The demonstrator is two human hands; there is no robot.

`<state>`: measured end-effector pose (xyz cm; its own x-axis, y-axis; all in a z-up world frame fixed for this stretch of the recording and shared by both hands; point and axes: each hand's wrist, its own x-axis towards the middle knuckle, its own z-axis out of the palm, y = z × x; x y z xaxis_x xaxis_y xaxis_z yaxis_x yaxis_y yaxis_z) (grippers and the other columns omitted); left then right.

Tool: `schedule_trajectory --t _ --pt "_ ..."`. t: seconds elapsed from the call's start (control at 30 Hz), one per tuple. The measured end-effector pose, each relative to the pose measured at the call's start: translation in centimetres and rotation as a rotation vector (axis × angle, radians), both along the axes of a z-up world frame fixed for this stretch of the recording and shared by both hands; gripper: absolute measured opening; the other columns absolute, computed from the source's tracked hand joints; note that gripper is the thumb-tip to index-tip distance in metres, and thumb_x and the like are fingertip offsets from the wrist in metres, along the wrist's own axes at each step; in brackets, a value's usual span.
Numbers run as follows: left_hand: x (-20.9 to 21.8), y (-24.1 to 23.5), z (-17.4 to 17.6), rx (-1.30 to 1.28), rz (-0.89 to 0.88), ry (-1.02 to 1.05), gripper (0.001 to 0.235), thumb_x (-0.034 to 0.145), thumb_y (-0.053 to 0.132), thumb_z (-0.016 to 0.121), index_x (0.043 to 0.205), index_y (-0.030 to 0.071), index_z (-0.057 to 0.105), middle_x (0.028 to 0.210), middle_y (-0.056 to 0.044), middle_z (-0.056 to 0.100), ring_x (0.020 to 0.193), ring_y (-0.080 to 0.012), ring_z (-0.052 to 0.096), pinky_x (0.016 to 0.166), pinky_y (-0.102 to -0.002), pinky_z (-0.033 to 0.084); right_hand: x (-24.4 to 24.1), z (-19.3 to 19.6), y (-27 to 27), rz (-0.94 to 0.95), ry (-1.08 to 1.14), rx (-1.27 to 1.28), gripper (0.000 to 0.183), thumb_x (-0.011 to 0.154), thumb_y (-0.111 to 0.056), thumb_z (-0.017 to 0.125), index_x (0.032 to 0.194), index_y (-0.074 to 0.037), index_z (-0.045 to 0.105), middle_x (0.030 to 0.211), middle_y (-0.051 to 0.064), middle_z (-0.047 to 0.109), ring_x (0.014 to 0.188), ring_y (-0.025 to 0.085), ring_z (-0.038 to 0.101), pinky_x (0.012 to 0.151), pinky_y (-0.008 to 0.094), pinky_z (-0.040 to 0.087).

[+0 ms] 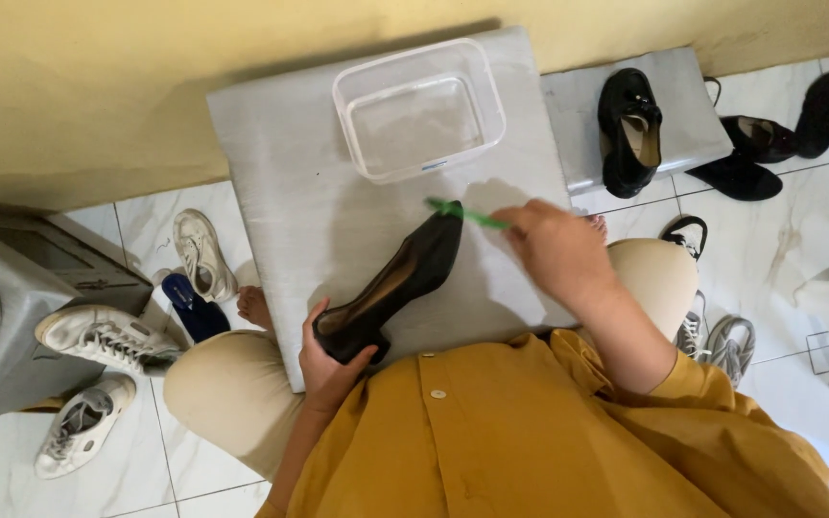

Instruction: The person scrubs a black platform shoe with a green toothbrush, repeatedly dipping the brush into a plastic container of water. After finishing the first shoe, they place it aside and begin scrubbing a black high-heeled shoe in the same manner.

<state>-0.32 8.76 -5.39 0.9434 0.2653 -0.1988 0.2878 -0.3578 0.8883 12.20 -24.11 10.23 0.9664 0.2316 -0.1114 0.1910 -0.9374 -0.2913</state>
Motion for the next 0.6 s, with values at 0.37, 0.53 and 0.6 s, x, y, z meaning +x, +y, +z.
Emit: schedule_trajectory --t 0.37,0.53,0.6 --pt "-0.8 0.3 -2.9 0.074 -0.06 -0.062 0.119 0.047 0.053 0.098 0.149 0.023 0.046 0.141 -0.006 0.062 0.129 -0.0275 0.059 0.114 -0.043 0.042 -1.5 -4.3 -4.5 -0.093 0.05 0.125 0.026 0.097 -0.022 0.067 0.122 -0.026 0.073 0.101 0.01 0.074 0.094 0.036 0.074 0.083 0.048 0.059" --pt "-0.7 0.2 -3.1 0.073 -0.067 -0.073 0.115 0.05 0.052 0.097 0.149 0.022 0.046 0.142 -0.006 0.061 0.13 -0.0283 0.057 0.114 -0.044 0.041 -4.9 -4.6 -3.5 -0.082 0.132 0.463 0.032 0.091 -0.012 0.07 0.122 -0.018 0.072 0.104 0.017 0.075 0.098 0.041 0.072 0.085 0.053 0.058" --pt "-0.7 0.3 -3.1 0.075 -0.065 -0.068 0.114 0.053 0.054 0.095 0.15 0.023 0.044 0.142 -0.003 0.061 0.128 -0.0281 0.059 0.112 -0.044 0.042 -5.3 -6.6 -4.3 -0.155 0.077 0.446 0.032 0.093 -0.012 0.07 0.124 -0.02 0.072 0.106 0.01 0.076 0.099 0.034 0.073 0.089 0.046 0.058"
